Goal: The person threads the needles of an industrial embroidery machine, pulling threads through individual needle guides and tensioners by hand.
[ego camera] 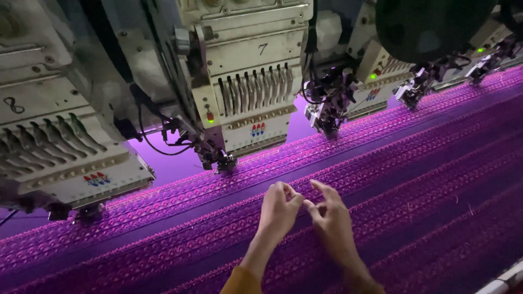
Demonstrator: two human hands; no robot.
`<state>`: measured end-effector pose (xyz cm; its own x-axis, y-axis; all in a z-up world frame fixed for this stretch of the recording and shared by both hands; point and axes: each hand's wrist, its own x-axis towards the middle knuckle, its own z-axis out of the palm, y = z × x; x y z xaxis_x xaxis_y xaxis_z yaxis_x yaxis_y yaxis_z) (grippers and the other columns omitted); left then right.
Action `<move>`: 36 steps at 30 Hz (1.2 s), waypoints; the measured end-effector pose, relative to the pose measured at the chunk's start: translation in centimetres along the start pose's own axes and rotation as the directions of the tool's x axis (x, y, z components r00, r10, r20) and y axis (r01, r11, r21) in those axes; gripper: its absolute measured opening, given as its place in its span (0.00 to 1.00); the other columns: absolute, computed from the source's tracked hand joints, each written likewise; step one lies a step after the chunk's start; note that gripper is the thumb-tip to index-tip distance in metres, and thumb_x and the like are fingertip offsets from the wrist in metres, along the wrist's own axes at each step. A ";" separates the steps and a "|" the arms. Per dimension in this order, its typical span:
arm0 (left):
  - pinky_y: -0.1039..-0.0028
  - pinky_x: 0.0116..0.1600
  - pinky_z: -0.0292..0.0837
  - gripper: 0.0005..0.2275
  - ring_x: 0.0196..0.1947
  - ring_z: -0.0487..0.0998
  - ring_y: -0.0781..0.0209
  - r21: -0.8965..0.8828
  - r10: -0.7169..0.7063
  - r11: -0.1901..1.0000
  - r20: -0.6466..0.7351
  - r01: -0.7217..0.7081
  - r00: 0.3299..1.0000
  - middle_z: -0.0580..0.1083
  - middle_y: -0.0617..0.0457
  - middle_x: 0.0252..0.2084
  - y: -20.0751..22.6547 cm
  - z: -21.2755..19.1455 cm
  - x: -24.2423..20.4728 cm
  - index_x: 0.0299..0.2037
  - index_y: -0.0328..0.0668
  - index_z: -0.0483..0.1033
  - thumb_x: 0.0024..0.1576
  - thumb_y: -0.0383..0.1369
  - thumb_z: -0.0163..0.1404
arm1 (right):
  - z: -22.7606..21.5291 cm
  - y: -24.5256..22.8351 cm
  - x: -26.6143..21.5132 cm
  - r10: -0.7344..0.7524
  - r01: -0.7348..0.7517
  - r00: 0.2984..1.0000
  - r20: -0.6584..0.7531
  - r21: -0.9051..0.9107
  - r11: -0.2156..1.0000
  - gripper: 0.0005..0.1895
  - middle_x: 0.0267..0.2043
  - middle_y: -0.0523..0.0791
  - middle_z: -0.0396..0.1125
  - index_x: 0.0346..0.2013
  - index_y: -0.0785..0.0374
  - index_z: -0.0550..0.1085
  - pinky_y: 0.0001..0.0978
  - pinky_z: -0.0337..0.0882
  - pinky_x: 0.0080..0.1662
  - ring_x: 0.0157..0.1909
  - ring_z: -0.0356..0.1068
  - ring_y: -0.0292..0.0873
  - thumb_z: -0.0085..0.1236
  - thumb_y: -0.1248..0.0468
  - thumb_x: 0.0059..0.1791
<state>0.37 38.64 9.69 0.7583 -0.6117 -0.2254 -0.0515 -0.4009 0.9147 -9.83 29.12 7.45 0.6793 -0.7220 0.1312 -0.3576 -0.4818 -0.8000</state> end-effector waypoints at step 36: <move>0.76 0.28 0.68 0.07 0.24 0.69 0.68 0.207 0.133 0.969 0.027 -0.135 0.991 0.72 0.56 0.28 -0.1 1.6 3.0 0.30 0.43 0.71 0.60 0.28 0.54 | 1.8 3.6 2.6 -0.262 0.265 0.963 0.058 -0.039 0.964 0.27 0.65 0.39 0.70 0.59 0.51 0.74 0.39 0.69 0.60 0.61 0.72 0.44 0.46 0.69 0.46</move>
<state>1.61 35.77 8.43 0.7272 -0.6774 -0.1108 -0.2871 -0.4468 0.8473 -8.19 26.43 3.80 0.7853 -0.5404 0.3020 -0.1900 -0.6747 -0.7132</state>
